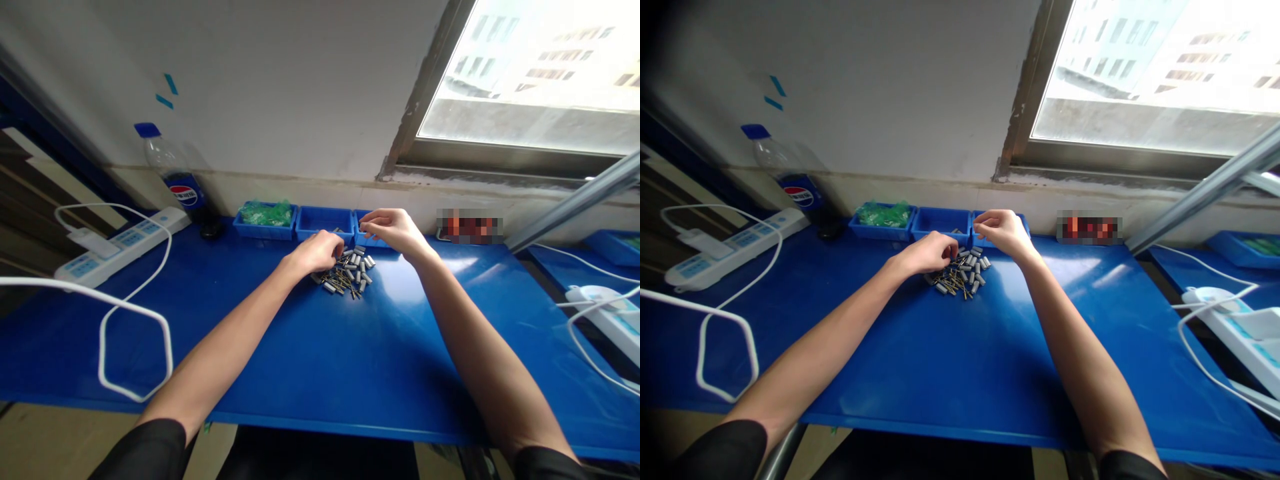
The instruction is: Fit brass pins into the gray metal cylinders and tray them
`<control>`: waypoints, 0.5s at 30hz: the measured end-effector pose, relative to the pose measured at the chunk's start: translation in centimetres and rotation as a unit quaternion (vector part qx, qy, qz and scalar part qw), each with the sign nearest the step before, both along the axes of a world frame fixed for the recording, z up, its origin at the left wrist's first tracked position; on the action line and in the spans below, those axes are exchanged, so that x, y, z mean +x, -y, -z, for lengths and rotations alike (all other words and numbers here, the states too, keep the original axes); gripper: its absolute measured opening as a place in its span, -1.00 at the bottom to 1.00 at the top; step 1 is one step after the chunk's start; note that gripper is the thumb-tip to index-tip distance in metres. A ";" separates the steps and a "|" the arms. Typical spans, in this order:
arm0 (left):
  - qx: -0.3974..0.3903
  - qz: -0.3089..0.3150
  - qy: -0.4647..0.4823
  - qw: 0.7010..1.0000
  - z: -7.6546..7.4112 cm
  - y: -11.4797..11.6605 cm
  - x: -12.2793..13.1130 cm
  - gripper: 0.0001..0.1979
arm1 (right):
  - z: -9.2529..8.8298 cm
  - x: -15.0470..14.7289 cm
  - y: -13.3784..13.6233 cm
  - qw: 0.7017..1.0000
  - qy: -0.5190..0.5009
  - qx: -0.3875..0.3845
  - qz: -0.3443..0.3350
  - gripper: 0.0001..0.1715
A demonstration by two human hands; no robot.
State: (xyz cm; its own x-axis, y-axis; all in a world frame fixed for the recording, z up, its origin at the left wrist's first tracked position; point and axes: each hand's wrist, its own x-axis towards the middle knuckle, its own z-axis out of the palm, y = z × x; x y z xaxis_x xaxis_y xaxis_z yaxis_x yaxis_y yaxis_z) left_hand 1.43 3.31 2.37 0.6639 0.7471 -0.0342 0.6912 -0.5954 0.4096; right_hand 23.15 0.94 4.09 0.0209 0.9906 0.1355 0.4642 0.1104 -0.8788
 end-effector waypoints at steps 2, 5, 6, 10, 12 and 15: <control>0.004 0.014 -0.011 1.000 0.0 0.0 -0.1 -0.70 | 0.2 0.1 -0.1 1.000 0.002 0.002 -0.006 -0.72; 0.001 0.030 -0.022 0.999 0.0 -0.1 -0.2 -0.69 | 0.2 0.1 -0.1 1.000 0.001 0.002 -0.012 -0.71; -0.004 0.031 -0.024 0.999 0.0 -0.2 -0.2 -0.69 | 0.2 0.1 -0.1 1.000 0.000 0.000 -0.013 -0.71; -0.014 0.024 0.005 1.000 -0.4 -0.4 -0.6 -0.65 | 0.3 0.2 -0.1 1.000 0.003 -0.001 -0.018 -0.71; -0.015 0.024 0.039 0.999 -0.8 -0.5 -0.8 -0.66 | 0.5 0.3 -0.2 1.000 0.007 -0.002 -0.020 -0.71; -0.026 0.018 0.119 0.992 -1.5 -0.6 -1.0 -0.74 | 0.5 0.2 -0.2 1.000 0.015 -0.008 -0.024 -0.72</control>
